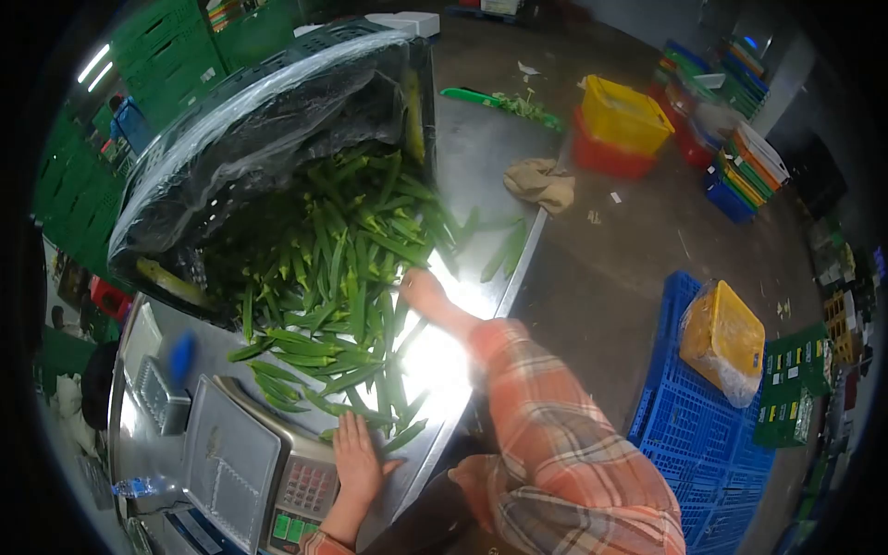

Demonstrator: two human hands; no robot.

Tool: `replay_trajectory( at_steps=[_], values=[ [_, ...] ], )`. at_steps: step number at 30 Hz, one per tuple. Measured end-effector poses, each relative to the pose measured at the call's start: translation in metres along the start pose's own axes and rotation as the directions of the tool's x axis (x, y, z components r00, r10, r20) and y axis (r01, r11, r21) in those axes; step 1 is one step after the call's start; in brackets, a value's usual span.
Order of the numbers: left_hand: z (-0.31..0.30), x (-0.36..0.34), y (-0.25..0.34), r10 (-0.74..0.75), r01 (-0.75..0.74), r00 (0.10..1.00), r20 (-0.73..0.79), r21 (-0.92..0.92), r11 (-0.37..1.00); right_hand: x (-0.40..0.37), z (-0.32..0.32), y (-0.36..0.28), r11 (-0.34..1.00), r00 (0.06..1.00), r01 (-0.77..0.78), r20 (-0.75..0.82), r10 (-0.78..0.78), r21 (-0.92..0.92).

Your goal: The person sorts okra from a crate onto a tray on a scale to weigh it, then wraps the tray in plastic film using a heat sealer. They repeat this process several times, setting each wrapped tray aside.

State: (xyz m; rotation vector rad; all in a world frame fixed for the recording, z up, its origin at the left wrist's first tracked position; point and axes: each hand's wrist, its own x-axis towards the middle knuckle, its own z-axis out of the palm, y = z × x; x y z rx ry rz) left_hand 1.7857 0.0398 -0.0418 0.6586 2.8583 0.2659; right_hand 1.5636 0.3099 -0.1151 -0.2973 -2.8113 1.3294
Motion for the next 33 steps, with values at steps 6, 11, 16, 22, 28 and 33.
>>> replay_trajectory(
  at_steps=[6, 11, 16, 22, 28, 33],
  values=[
    [0.012, 0.012, -0.013, -0.001, 0.002, 0.999, -0.039, 0.05, 0.999, 0.011, -0.156, -0.027, 0.989, 0.968, -0.056, -0.249, 0.021, -0.134],
    [0.008, 0.021, -0.022, 0.036, -0.034, 0.993, -0.111, 0.02, 0.999, -0.053, -0.101, -0.03, 0.706, 0.826, 0.514, 0.502, -0.256, -0.487],
    [0.024, 0.012, -0.028, 0.194, -0.185, 0.979, -0.063, 0.13, 0.974, -0.106, -0.029, -0.038, 0.041, 0.077, 0.997, 0.719, -0.691, -0.068],
    [0.022, 0.016, -0.044, 0.33, -0.328, 0.944, -0.014, 0.081, 0.941, -0.107, 0.005, -0.043, -0.029, 0.01, 0.999, 0.788, -0.615, -0.036],
    [0.011, 0.028, -0.063, 0.399, -0.394, 0.915, 0.05, -0.086, 0.915, -0.099, -0.011, -0.04, 0.573, 0.361, 0.799, 0.908, -0.214, -0.182],
    [-0.012, 0.049, -0.04, 0.281, -0.269, 0.96, 0.001, -0.281, 0.921, -0.07, -0.049, -0.041, 0.772, 0.586, 0.624, 0.724, -0.364, -0.118]
  ],
)
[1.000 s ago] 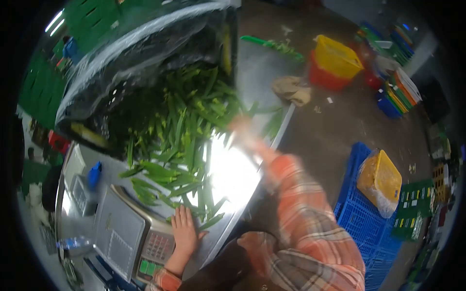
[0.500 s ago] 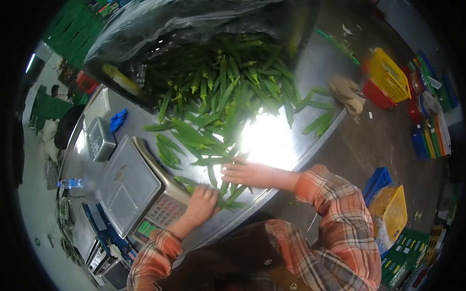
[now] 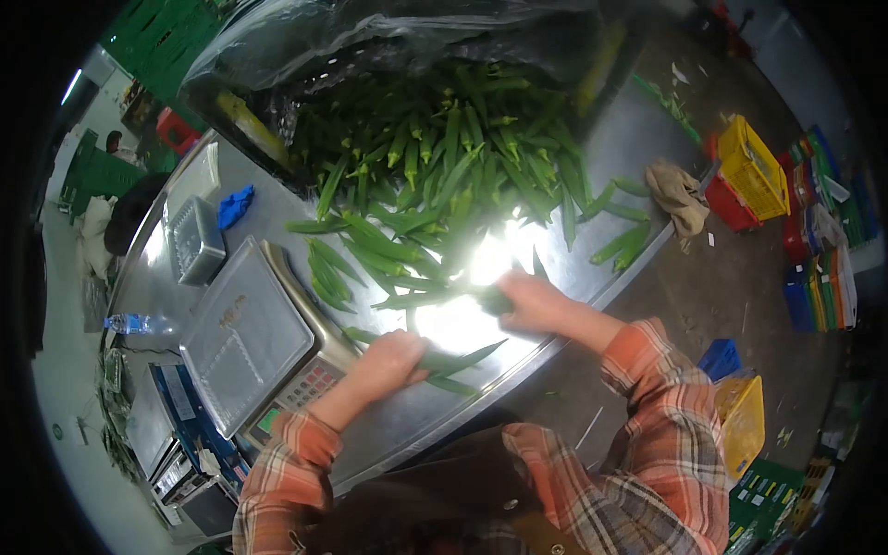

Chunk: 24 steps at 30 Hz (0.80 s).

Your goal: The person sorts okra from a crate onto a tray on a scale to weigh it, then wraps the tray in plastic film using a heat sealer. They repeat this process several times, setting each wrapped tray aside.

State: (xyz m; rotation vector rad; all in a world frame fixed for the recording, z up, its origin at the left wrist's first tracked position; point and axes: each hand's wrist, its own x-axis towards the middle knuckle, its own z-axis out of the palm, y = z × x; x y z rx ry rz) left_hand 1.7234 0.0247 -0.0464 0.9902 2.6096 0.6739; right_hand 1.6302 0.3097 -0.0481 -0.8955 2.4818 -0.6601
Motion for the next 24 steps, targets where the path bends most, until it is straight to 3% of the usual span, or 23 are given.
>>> replay_trajectory(
  at_steps=[2, 4, 7, 11, 12, 14, 17, 19, 20, 22, 24],
  values=[
    [0.015, 0.016, 0.026, -0.096, 0.089, 0.99, -0.102, -0.069, 0.994, -0.009, -0.008, 0.0, 1.0, 0.995, -0.001, -0.096, 0.002, 0.017],
    [0.039, 0.03, 0.04, -0.039, 0.028, 0.984, -0.173, -0.068, 0.997, -0.012, -0.013, 0.002, 1.0, 0.976, 0.004, -0.218, -0.008, -0.02],
    [0.071, 0.029, 0.039, -0.127, 0.134, 0.991, -0.051, 0.193, 0.972, -0.012, -0.022, 0.008, 0.929, 0.817, -0.342, -0.444, 0.367, 0.138],
    [0.077, 0.031, 0.047, -0.211, 0.221, 0.974, -0.078, 0.151, 0.964, -0.001, 0.011, 0.032, 0.812, 0.725, -0.569, -0.386, 0.57, 0.132],
    [0.079, 0.035, 0.044, -0.207, 0.212, 0.977, -0.051, 0.135, 0.968, 0.002, 0.02, 0.028, 0.832, 0.761, -0.549, -0.458, 0.46, -0.076],
    [0.067, 0.034, 0.049, -0.209, 0.213, 0.976, -0.068, 0.066, 0.975, 0.008, 0.025, 0.03, 0.817, 0.761, -0.565, -0.454, 0.464, -0.113],
    [0.037, 0.0, 0.066, -0.304, 0.279, 0.926, -0.222, -0.138, 0.95, -0.006, 0.006, 0.031, 0.78, 0.706, -0.572, -0.332, 0.625, 0.254],
    [0.022, -0.031, 0.073, -0.457, 0.348, 0.819, -0.346, -0.334, 0.876, -0.018, -0.003, 0.013, 0.831, 0.733, -0.415, -0.404, 0.547, 0.372],
    [0.022, -0.046, 0.075, -0.582, 0.409, 0.764, -0.279, -0.487, 0.771, -0.025, -0.006, 0.005, 0.846, 0.741, -0.329, -0.44, 0.507, 0.42],
    [0.017, -0.072, 0.072, -0.768, 0.476, 0.633, -0.101, -0.731, 0.489, -0.025, -0.013, -0.009, 0.804, 0.808, -0.22, -0.358, 0.467, 0.552],
    [-0.014, -0.101, 0.075, -0.793, 0.431, 0.603, -0.087, -0.801, 0.416, -0.016, -0.022, -0.031, 0.657, 0.865, -0.106, -0.256, 0.431, 0.747]
  ],
)
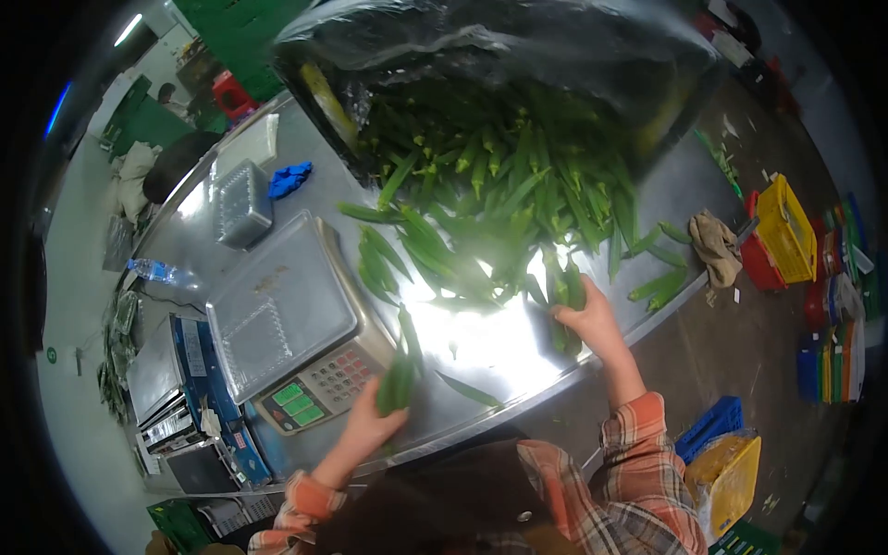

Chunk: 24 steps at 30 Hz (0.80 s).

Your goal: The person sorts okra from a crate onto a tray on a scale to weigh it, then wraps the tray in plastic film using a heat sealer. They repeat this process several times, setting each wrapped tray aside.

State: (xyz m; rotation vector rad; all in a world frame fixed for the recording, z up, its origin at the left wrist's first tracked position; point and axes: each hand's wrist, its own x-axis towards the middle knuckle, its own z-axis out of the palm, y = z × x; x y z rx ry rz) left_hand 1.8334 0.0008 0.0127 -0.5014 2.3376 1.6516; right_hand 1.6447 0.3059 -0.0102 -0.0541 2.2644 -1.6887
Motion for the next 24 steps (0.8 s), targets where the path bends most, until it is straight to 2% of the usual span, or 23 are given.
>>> replay_trajectory(
  at_steps=[1, 4, 6, 7, 8, 11, 14, 15, 18, 20, 22, 24],
  values=[
    [-0.022, -0.007, 0.004, 0.003, -0.003, 1.0, -0.03, 0.015, 1.0, 0.003, 0.005, -0.007, 0.997, 0.999, 0.022, 0.034, -0.024, 0.069],
    [-0.099, -0.024, 0.025, 0.029, -0.008, 0.986, -0.163, 0.129, 0.992, 0.01, 0.017, -0.033, 0.956, 0.987, -0.06, 0.16, 0.014, 0.286],
    [-0.16, -0.018, 0.026, 0.109, 0.013, 0.962, -0.252, 0.438, 0.899, 0.017, 0.027, -0.041, 0.934, 0.983, -0.104, 0.178, 0.044, 0.342],
    [-0.188, -0.01, 0.026, 0.315, -0.128, 0.933, -0.172, 0.661, 0.739, 0.018, 0.033, -0.049, 0.942, 0.983, -0.086, 0.179, 0.029, 0.325],
    [-0.209, 0.0, 0.021, 0.481, -0.241, 0.876, -0.038, 0.829, 0.504, 0.018, 0.039, -0.06, 0.95, 0.985, -0.066, 0.174, 0.012, 0.306],
    [-0.247, 0.029, -0.024, 0.398, -0.282, 0.91, 0.117, 0.878, 0.386, 0.015, 0.064, -0.08, 0.944, 0.972, -0.066, 0.233, -0.012, 0.322],
    [-0.255, 0.031, -0.049, 0.409, -0.33, 0.902, 0.136, 0.828, 0.453, 0.012, 0.11, -0.104, 0.93, 0.962, -0.056, 0.269, -0.048, 0.364],
    [-0.257, 0.025, -0.052, 0.407, -0.303, 0.91, 0.084, 0.803, 0.512, 0.014, 0.124, -0.111, 0.944, 0.936, -0.037, 0.343, -0.083, 0.329],
    [-0.269, -0.003, -0.058, 0.514, -0.315, 0.857, -0.016, 0.774, 0.549, 0.015, 0.181, -0.146, 0.956, 0.877, 0.005, 0.458, -0.145, 0.293],
    [-0.278, -0.022, -0.072, 0.52, -0.275, 0.851, -0.075, 0.78, 0.562, 0.011, 0.229, -0.175, 0.947, 0.82, -0.003, 0.542, -0.181, 0.322],
    [-0.282, -0.04, -0.082, 0.546, -0.226, 0.82, -0.172, 0.779, 0.585, 0.014, 0.277, -0.19, 0.96, 0.737, 0.104, 0.628, -0.249, 0.258],
    [-0.288, -0.046, -0.098, 0.544, -0.178, 0.785, -0.295, 0.735, 0.655, 0.016, 0.325, -0.206, 0.951, 0.629, 0.283, 0.725, -0.281, 0.123]
  ],
)
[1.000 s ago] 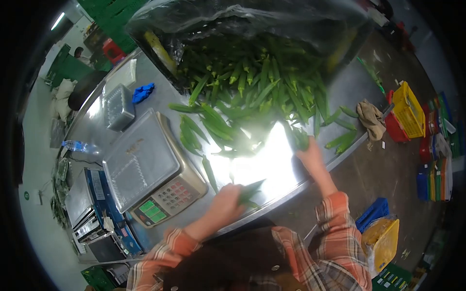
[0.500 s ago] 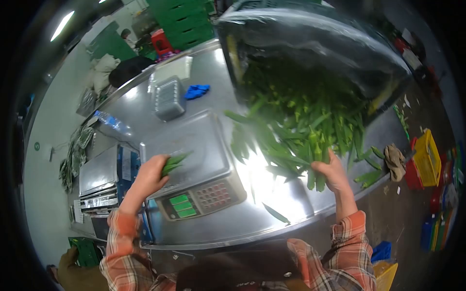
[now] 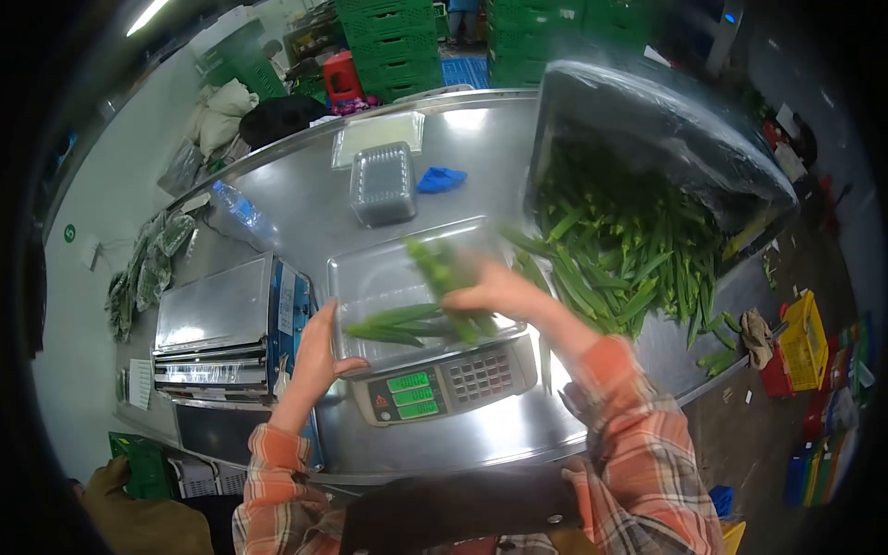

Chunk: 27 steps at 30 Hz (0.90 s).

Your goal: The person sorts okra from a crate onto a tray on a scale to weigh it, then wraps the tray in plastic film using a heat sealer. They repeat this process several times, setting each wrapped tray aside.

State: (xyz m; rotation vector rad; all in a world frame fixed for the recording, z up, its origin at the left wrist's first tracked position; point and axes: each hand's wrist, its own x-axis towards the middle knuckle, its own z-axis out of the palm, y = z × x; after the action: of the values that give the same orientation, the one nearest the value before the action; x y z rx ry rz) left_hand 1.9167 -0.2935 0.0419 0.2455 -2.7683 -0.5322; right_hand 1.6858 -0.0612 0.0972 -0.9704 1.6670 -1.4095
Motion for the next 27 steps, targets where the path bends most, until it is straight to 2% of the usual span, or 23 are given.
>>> replay_trajectory(
  at_steps=[2, 4, 5, 8, 9, 11, 13, 14, 15, 16, 18, 21, 22, 23, 24, 25, 26, 27],
  values=[
    [0.003, -0.005, -0.005, -0.089, 0.083, 0.991, -0.099, -0.066, 0.994, 0.045, 0.023, 0.025, 0.932, 0.978, 0.162, 0.178, -0.108, -0.323],
    [0.018, -0.005, -0.016, -0.074, 0.067, 0.995, -0.073, -0.091, 0.994, 0.068, 0.045, 0.024, 0.896, 0.943, -0.024, 0.289, 0.168, -0.443],
    [0.024, -0.005, -0.02, -0.064, 0.058, 0.996, -0.06, -0.1, 0.993, 0.076, 0.049, 0.028, 0.855, 0.944, 0.064, 0.309, 0.115, -0.514],
    [0.039, -0.009, -0.017, -0.088, 0.081, 0.992, -0.092, -0.078, 0.994, 0.091, 0.055, 0.018, 0.792, 0.966, 0.036, 0.224, 0.129, -0.61],
    [0.044, -0.011, -0.018, -0.107, 0.096, 0.988, -0.113, -0.093, 0.991, 0.096, 0.059, 0.018, 0.75, 0.961, 0.146, 0.274, 0.048, -0.645],
    [0.04, -0.015, -0.017, -0.185, 0.157, 0.967, -0.174, -0.163, 0.974, 0.099, 0.083, 0.027, 0.561, 0.929, 0.328, 0.366, -0.049, -0.76],
    [0.047, -0.014, -0.016, -0.21, 0.146, 0.959, -0.189, -0.307, 0.94, 0.099, 0.111, 0.058, 0.565, 0.896, 0.428, 0.411, -0.167, -0.705],
    [0.052, -0.014, -0.019, -0.115, 0.072, 0.965, -0.234, -0.185, 0.98, 0.091, 0.12, 0.072, 0.525, 0.876, 0.481, 0.357, -0.324, -0.702],
    [0.059, -0.012, -0.027, -0.039, -0.013, 0.967, -0.252, -0.204, 0.979, 0.085, 0.122, 0.068, 0.534, 0.882, 0.468, 0.331, -0.335, -0.704],
    [0.056, -0.009, -0.021, -0.064, 0.024, 0.979, -0.195, -0.199, 0.98, 0.082, 0.119, 0.067, 0.463, 0.82, 0.546, 0.332, -0.467, -0.698],
    [0.056, -0.003, -0.018, 0.017, -0.029, 0.993, -0.12, -0.097, 0.995, 0.059, 0.112, 0.052, 0.385, 0.702, 0.552, 0.163, -0.694, -0.74],
    [0.062, 0.009, -0.014, 0.043, -0.045, 0.998, -0.039, -0.067, 0.997, 0.007, 0.062, 0.072, 0.623, 0.748, 0.326, -0.209, -0.63, -0.711],
    [0.063, 0.013, -0.011, 0.054, -0.056, 0.998, -0.035, -0.059, 0.997, -0.016, 0.036, 0.096, 0.693, 0.742, 0.128, -0.395, -0.542, -0.71],
    [0.063, 0.016, -0.007, 0.062, -0.064, 0.998, -0.033, -0.048, 0.997, -0.039, 0.003, 0.113, 0.776, 0.756, -0.049, -0.531, -0.383, -0.629],
    [0.062, 0.019, -0.004, 0.031, -0.037, 0.996, -0.079, -0.085, 0.996, -0.058, -0.028, 0.129, 0.724, 0.711, -0.262, -0.635, -0.303, -0.638],
    [0.059, 0.019, -0.001, -0.004, -0.01, 0.993, -0.121, -0.119, 0.993, -0.074, -0.061, 0.166, 0.596, 0.648, -0.446, -0.7, -0.299, -0.668],
    [0.056, 0.02, 0.001, -0.042, 0.017, 0.986, -0.164, -0.151, 0.988, -0.085, -0.071, 0.146, 0.536, 0.616, -0.605, -0.773, -0.153, -0.589],
    [0.052, 0.017, 0.002, -0.041, 0.009, 0.963, -0.266, -0.118, 0.993, -0.09, -0.084, 0.171, 0.431, 0.607, -0.636, -0.76, -0.234, -0.64]
  ],
)
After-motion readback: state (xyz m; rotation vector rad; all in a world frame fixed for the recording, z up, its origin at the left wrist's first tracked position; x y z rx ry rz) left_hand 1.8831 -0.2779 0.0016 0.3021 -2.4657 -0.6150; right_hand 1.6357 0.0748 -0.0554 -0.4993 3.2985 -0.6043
